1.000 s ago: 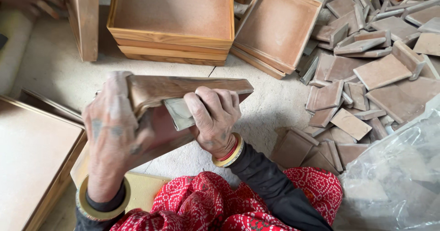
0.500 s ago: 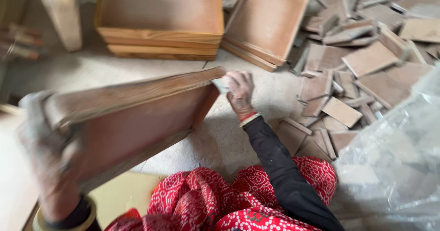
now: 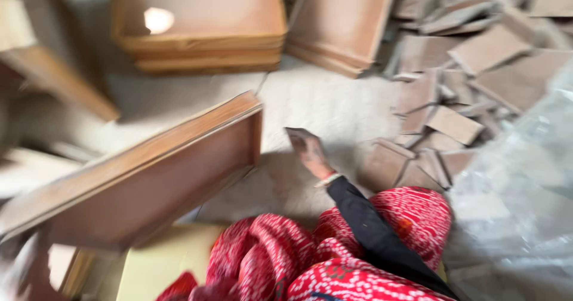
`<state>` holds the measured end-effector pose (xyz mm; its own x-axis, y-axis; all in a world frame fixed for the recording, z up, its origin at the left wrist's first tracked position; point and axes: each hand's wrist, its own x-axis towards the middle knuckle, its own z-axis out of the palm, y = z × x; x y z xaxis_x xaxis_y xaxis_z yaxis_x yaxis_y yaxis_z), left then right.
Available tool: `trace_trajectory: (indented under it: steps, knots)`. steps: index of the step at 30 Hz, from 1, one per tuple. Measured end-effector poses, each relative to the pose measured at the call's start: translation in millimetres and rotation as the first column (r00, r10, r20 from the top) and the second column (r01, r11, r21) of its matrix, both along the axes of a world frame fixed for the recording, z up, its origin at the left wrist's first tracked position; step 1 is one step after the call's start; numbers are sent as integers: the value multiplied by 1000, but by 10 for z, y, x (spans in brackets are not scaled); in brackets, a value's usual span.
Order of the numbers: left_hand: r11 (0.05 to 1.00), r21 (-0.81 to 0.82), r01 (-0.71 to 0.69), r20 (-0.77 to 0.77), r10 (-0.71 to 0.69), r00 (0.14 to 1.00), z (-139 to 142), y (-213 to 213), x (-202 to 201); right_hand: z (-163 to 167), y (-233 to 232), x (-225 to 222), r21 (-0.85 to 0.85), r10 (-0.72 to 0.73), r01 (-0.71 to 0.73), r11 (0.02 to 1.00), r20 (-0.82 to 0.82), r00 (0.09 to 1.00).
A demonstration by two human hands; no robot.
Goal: The person sits on the floor and sands the edges and corners of a rectangular wooden tray using a sanding block. They rotate the tray to reach all sides, then place it on a stack of finished trays.
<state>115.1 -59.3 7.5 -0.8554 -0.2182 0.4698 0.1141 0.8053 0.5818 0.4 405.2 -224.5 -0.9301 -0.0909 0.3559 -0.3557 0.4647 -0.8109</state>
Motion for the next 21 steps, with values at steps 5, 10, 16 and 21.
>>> trace_trajectory:
  steps: [5,10,16,21]
  knots:
    - [819,-570,65,115,1,993,172,64,-105,-430,131,435,-18,-16,18,1000,138,990]
    - [683,-656,321,326,-128,937,-136,925,-759,-658,65,567,71,-110,92,993,325,939]
    - [648,-710,275,-21,-410,912,-515,2024,-1341,-580,125,644,262,-206,170,950,117,971]
    - [767,-496,407,-76,-505,860,11,2118,-1316,-437,283,737,-146,-134,166,975,210,968]
